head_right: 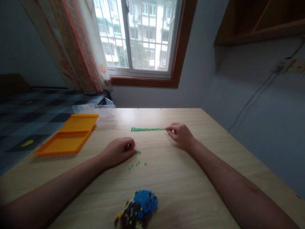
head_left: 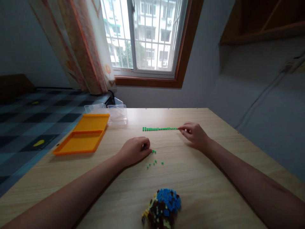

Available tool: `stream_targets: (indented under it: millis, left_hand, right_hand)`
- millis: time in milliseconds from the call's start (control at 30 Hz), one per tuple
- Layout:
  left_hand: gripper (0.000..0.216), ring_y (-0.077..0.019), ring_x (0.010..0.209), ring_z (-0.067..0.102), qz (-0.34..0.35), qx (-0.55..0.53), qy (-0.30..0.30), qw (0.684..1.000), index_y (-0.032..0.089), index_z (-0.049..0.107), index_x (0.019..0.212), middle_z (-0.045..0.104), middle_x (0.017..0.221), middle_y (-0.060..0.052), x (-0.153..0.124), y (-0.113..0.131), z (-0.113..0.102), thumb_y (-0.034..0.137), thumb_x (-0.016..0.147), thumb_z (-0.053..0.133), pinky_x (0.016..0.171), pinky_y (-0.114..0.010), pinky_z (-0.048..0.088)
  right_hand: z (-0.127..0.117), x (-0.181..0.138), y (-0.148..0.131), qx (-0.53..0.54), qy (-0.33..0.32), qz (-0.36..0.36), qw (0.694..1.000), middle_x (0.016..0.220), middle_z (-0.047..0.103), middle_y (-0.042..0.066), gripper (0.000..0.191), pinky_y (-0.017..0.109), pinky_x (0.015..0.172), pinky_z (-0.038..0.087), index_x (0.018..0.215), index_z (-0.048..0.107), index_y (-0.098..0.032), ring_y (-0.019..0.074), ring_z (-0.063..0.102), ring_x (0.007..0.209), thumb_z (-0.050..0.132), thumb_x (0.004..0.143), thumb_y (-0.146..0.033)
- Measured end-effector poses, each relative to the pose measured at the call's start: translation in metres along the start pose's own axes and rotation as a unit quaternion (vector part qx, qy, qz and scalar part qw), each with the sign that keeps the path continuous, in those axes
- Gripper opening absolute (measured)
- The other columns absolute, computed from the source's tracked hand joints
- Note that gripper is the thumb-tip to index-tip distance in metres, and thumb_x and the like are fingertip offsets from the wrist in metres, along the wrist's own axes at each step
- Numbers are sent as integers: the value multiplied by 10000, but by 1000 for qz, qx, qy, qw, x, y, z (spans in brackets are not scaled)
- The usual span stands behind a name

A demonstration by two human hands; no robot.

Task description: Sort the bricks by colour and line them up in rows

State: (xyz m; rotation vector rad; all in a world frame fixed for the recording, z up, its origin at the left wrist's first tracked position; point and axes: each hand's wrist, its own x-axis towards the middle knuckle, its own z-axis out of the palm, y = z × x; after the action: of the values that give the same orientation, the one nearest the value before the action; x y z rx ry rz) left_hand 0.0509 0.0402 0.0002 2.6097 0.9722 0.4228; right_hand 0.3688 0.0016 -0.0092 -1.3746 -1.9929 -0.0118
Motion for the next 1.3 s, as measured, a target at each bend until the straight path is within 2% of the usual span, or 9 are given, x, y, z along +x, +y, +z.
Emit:
stream_targets:
  millis: [67,200,300,433,667,733,867,1067,1300]
  left_hand:
    - [152,-142,666,517,-5,-2,0,1000,193,554,714,622,735,16,0,0,0,294,787,642,602,-249,321]
    - [154,-140,648,506,-10,-8,12,1000,194,564,716,611,704,22,1,0,0,306,784,646,591,-248,315]
    - [154,-137,637,499,-14,-25,25,999,191,557,697,598,678,23,1,-1,1,286,776,650,580,-245,313]
    - [153,-132,636,501,-7,-47,30,998,188,560,695,594,675,27,2,-3,2,265,771,668,576,-242,319]
    - [91,-117,642,515,25,-89,24,995,180,636,733,597,715,19,-1,-4,0,242,769,692,583,-226,365]
    - [49,-106,641,528,45,-107,10,993,189,704,780,612,770,6,-3,-4,-1,232,785,680,598,-224,392]
    - [125,-92,627,550,60,-116,-16,991,240,789,844,635,835,-9,-5,-4,-2,249,806,671,589,-222,405]
    - [115,-98,640,565,49,-96,-31,994,260,804,809,667,850,-5,-5,-4,-3,258,785,691,580,-219,407]
    - [103,-98,641,565,59,-116,-25,991,225,793,782,652,815,-15,-4,-6,-3,248,778,692,588,-215,414]
  right_hand:
    - [9,3,-34,40,-52,-68,996,745,680,32,206,241,599,417,943,778,-174,113,547,594,578,902,-199]
    - [27,-2,-85,80,-130,-127,980,851,701,10,214,214,617,418,1022,767,-227,87,572,631,597,902,-177]
    - [35,-9,-98,61,-145,-139,978,869,699,16,226,227,644,419,1022,766,-237,102,599,684,575,917,-179]
    - [38,-13,-95,41,-159,-142,976,866,695,26,208,247,677,425,984,765,-227,125,618,726,568,924,-196]
    - [25,-13,-72,33,-158,-128,979,841,695,19,143,229,650,421,870,742,-203,105,580,651,611,860,-147]
    - [18,-13,-56,19,-151,-112,982,826,693,22,135,219,632,417,831,729,-195,104,578,640,608,845,-136]
    - [-1,-12,-15,-38,-140,-66,987,804,693,18,127,220,617,403,780,707,-191,111,571,631,600,808,-129]
    - [-23,-15,35,-150,-122,6,981,833,701,26,136,248,621,399,795,709,-202,133,574,620,575,805,-182]
    - [-24,-17,61,-171,-87,42,980,918,733,39,153,255,651,428,854,735,-209,154,630,697,582,858,-224]
